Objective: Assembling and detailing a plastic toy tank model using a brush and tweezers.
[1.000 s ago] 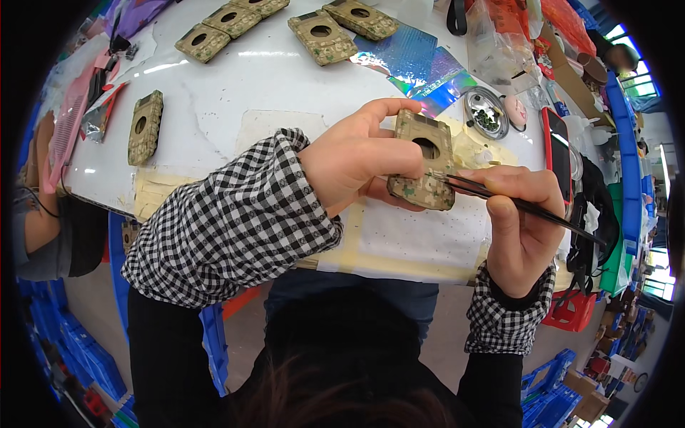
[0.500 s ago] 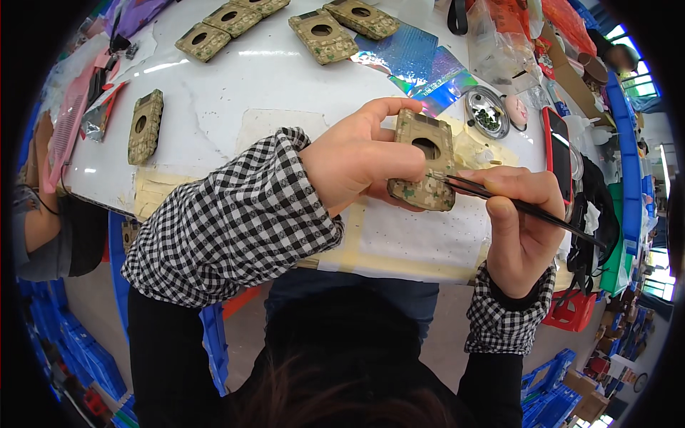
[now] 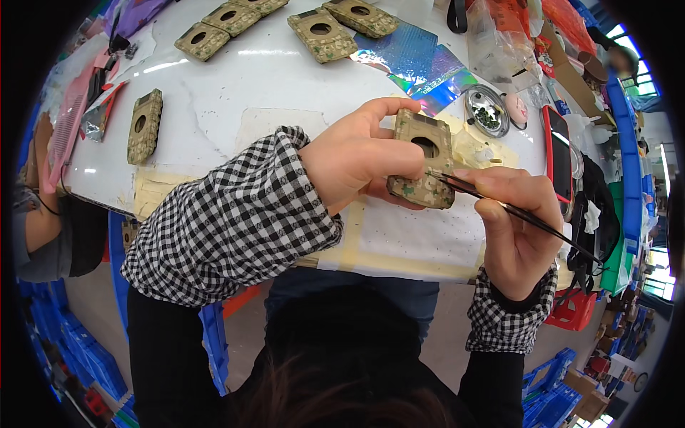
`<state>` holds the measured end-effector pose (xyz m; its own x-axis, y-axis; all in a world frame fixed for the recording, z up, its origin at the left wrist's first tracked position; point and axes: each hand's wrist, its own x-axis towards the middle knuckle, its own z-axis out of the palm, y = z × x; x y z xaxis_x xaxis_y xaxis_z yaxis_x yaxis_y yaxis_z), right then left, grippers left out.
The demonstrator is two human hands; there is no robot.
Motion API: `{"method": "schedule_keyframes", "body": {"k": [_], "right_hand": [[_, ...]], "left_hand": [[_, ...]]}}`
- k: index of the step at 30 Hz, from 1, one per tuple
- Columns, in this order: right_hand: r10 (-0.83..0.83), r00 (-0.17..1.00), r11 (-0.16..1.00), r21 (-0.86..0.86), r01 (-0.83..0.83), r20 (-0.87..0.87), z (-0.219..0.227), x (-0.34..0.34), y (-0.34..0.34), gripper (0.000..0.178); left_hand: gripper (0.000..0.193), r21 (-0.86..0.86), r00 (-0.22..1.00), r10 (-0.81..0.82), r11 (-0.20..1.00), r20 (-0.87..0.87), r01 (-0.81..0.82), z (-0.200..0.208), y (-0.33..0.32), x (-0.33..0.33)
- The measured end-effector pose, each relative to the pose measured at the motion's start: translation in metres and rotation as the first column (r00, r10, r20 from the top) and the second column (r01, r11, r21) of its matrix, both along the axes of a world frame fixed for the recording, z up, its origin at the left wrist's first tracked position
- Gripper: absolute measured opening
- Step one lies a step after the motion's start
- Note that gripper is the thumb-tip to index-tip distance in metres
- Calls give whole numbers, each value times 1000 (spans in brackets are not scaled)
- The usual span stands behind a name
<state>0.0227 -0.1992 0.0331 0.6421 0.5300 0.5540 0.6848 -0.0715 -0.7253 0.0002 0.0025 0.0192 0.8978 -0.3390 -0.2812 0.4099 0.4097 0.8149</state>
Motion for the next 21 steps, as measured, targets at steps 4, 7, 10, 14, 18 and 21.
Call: {"method": "schedule_keyframes", "body": {"k": [4, 7, 10, 14, 18, 21], "right_hand": [[-15, 1000, 1000, -6, 15, 23, 0, 0, 1, 17], [-19, 1000, 1000, -10, 19, 2, 1, -2, 1, 17], [-24, 1000, 1000, -7, 24, 4, 1, -2, 1, 17], [-31, 999, 999, -21, 31, 21, 1, -1, 1, 17], [-31, 999, 999, -15, 32, 14, 1, -1, 1, 16], [-30, 999, 999, -17, 30, 12, 1, -1, 1, 16]], "left_hand": [[71, 1, 1000, -7, 1000, 3, 7, -1, 0, 0], [71, -5, 1000, -4, 1000, 4, 4, -2, 1, 0], [71, -9, 1000, -9, 1000, 6, 9, -3, 1, 0], [71, -11, 1000, -2, 1000, 6, 3, -3, 1, 0], [71, -18, 1000, -2, 1000, 5, 2, -2, 1, 0], [71, -14, 1000, 3, 1000, 11, -3, -3, 1, 0]]}}
